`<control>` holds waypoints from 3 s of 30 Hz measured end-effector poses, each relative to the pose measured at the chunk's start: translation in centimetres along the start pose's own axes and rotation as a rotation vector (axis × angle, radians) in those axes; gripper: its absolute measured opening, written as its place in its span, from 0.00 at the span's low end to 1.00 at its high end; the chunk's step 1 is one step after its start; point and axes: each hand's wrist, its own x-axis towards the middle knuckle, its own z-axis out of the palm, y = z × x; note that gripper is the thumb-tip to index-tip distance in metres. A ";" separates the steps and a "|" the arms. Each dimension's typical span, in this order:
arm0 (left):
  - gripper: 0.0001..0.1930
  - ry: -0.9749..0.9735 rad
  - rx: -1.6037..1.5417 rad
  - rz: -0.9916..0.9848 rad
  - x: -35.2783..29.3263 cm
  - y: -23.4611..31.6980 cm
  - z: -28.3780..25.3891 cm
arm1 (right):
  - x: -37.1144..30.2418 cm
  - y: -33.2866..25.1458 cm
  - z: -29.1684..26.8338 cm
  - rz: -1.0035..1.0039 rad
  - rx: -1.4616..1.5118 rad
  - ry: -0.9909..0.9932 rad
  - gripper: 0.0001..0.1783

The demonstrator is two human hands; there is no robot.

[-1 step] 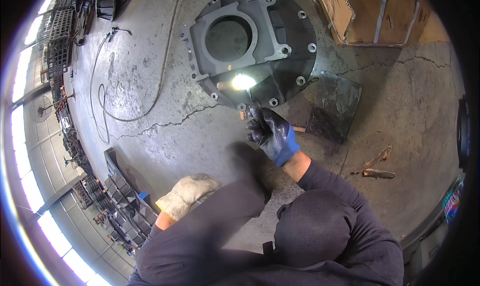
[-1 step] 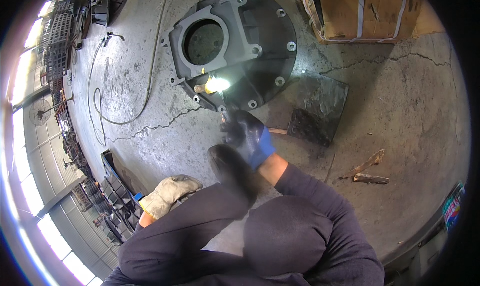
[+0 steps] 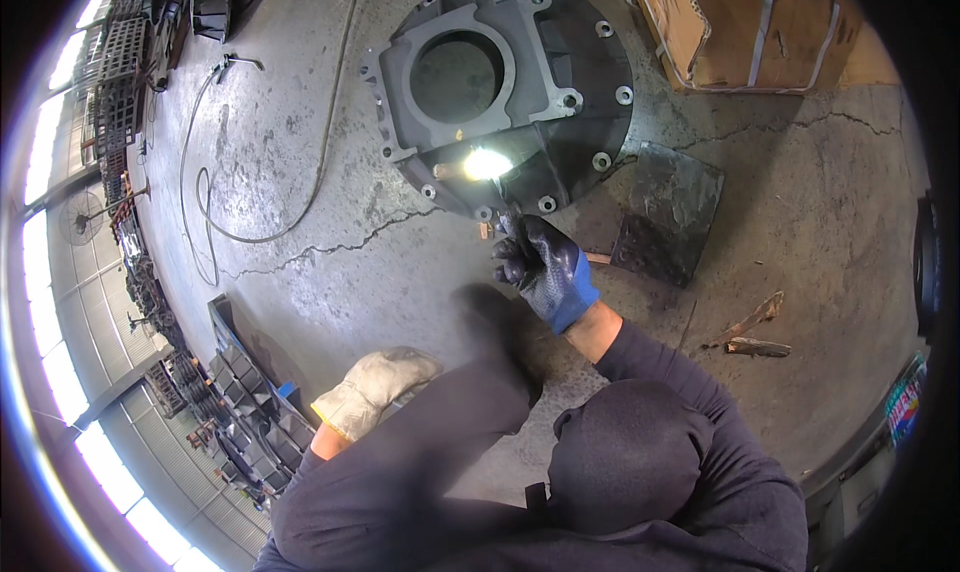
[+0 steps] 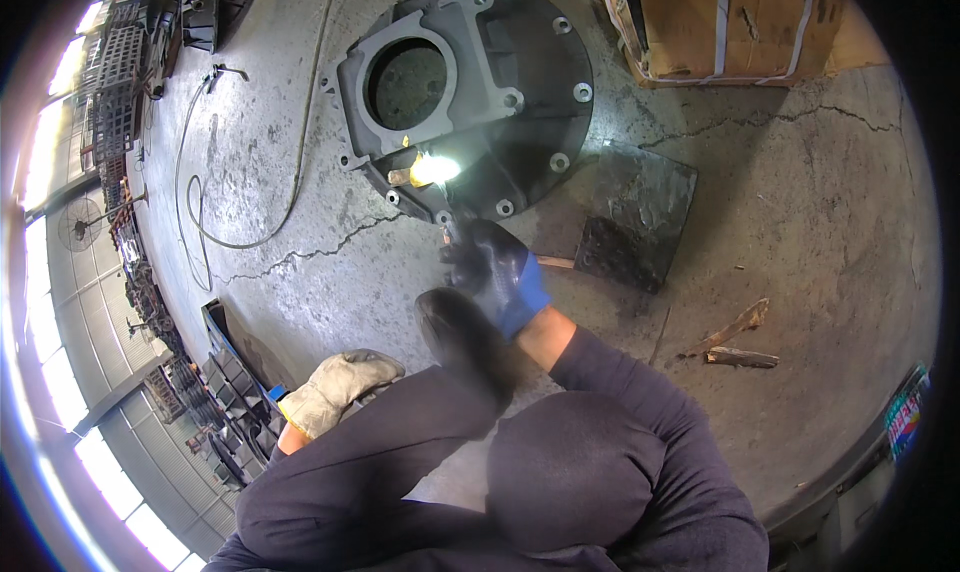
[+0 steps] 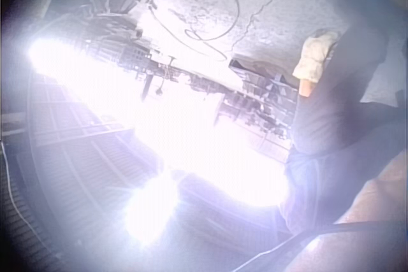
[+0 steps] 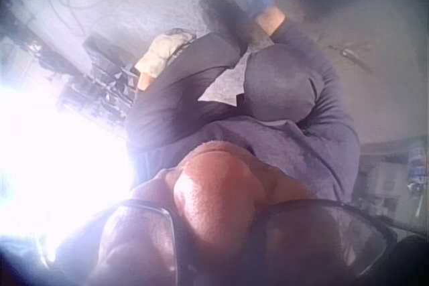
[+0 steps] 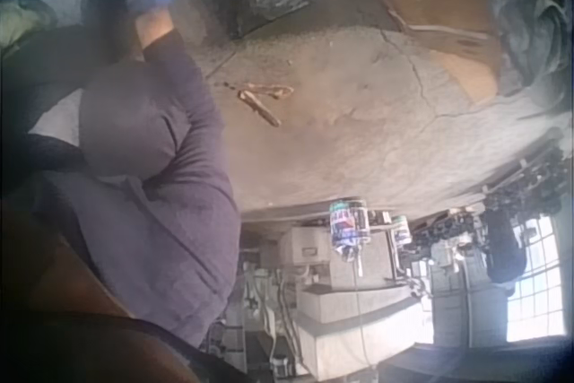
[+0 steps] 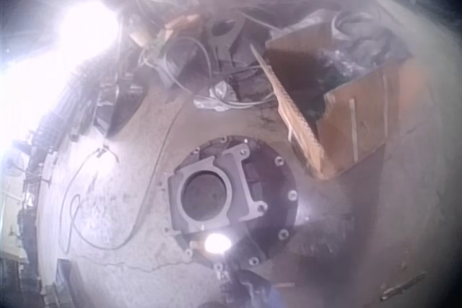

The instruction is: The person uses a scraper to remove residue from a metal plate and a large metal housing. They repeatedly scrape the surfaces, wipe with a cloth, and reposition the parts to access different areas.

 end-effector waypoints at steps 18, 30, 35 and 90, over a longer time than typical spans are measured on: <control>0.17 0.025 0.143 0.217 -0.1 -1.1 0.1 | -0.6 -2.0 -0.2 -0.914 -0.911 0.102 0.15; 0.13 0.107 -0.404 -0.288 1.4 -1.8 0.7 | -3.8 -4.6 1.1 -0.685 -0.897 0.066 0.20; 0.15 0.272 -0.729 -0.478 2.2 -0.6 0.5 | -5.2 -4.9 -0.7 -0.693 -1.084 0.156 0.16; 0.26 0.292 0.082 0.637 0.7 20.1 -7.3 | -11.5 -41.9 22.5 -1.332 -1.202 0.399 0.13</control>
